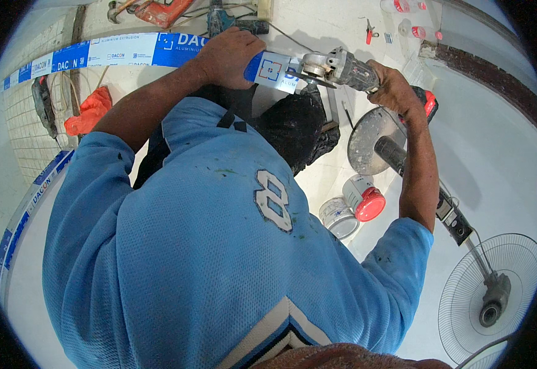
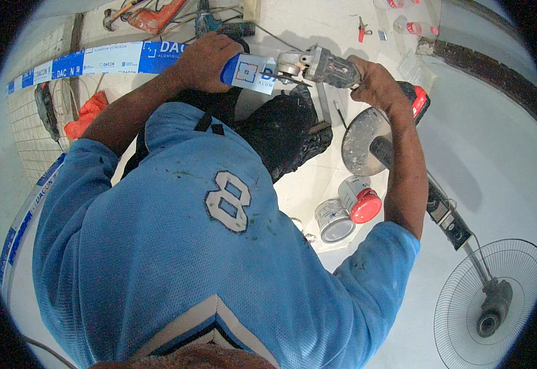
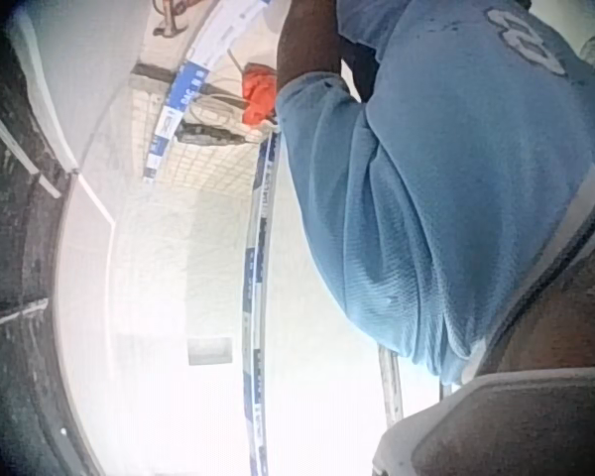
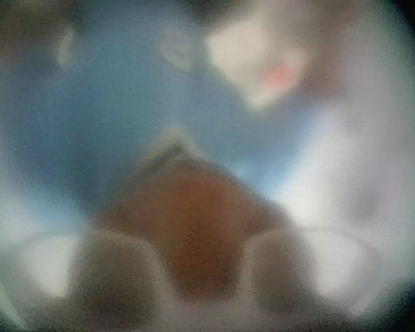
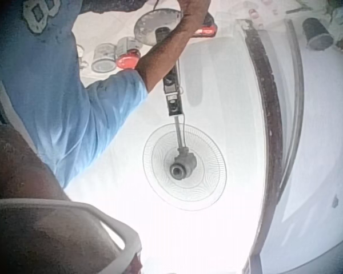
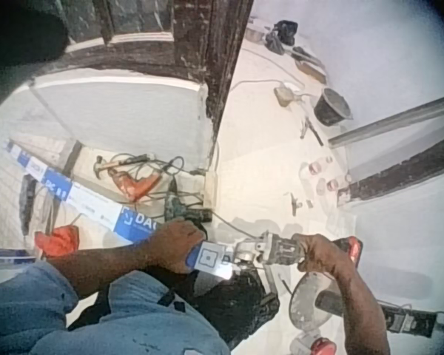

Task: The person measures and marks a long aluminum profile using a ruler and marker, then cuts it with an angle grinder. The person then fits the cut piece into a window frame opening.

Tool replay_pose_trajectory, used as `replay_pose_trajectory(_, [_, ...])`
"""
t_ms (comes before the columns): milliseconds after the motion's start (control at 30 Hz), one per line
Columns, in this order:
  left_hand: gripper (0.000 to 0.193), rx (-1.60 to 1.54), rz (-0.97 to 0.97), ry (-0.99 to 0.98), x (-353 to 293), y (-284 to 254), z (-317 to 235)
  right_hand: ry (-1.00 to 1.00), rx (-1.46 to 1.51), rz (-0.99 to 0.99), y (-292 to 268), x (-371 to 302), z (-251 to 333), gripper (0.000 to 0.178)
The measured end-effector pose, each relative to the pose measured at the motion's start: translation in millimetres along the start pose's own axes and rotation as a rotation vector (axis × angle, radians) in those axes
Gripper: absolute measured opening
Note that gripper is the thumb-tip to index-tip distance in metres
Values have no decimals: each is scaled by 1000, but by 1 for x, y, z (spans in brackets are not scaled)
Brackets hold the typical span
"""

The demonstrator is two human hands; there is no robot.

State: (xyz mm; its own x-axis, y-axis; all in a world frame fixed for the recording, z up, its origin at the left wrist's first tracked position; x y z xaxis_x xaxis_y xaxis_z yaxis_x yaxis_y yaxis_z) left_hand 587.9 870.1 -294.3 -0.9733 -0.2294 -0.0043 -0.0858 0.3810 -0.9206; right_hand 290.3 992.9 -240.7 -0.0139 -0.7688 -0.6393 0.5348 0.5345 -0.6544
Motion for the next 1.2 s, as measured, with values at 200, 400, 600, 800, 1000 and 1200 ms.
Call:
replay_pose_trajectory(200, [81,10,27,-13,0,0,-1,-30,11,1,5,1,-6,58])
replay_pose_trajectory(400, [79,18,17,-1,-1,0,1,7,-7,22,8,1,-6,62])
replay_pose_trajectory(600, [80,21,9,-10,-1,-3,-1,-10,80,6,10,-1,-3,64])
replay_pose_trajectory(800, [80,3,16,-6,0,-1,-1,-23,104,4,14,-1,-5,64])
replay_pose_trajectory(1000, [80,5,43,-24,1,1,0,4,85,-5,13,-3,-2,64])
replay_pose_trajectory(1200, [79,-59,-37,-2,-1,3,2,2,35,8,19,-1,-14,64])
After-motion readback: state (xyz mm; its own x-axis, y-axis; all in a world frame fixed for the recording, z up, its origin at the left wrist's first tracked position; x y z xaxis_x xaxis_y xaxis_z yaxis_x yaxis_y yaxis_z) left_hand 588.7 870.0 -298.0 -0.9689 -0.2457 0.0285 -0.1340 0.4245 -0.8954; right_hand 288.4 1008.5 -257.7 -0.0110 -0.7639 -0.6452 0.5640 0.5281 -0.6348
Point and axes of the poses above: each hand's wrist, its own x-axis towards the middle knuckle, its own y-axis out of the palm, z = x × y, the point moved 9 cm from there along x, towards the middle knuckle
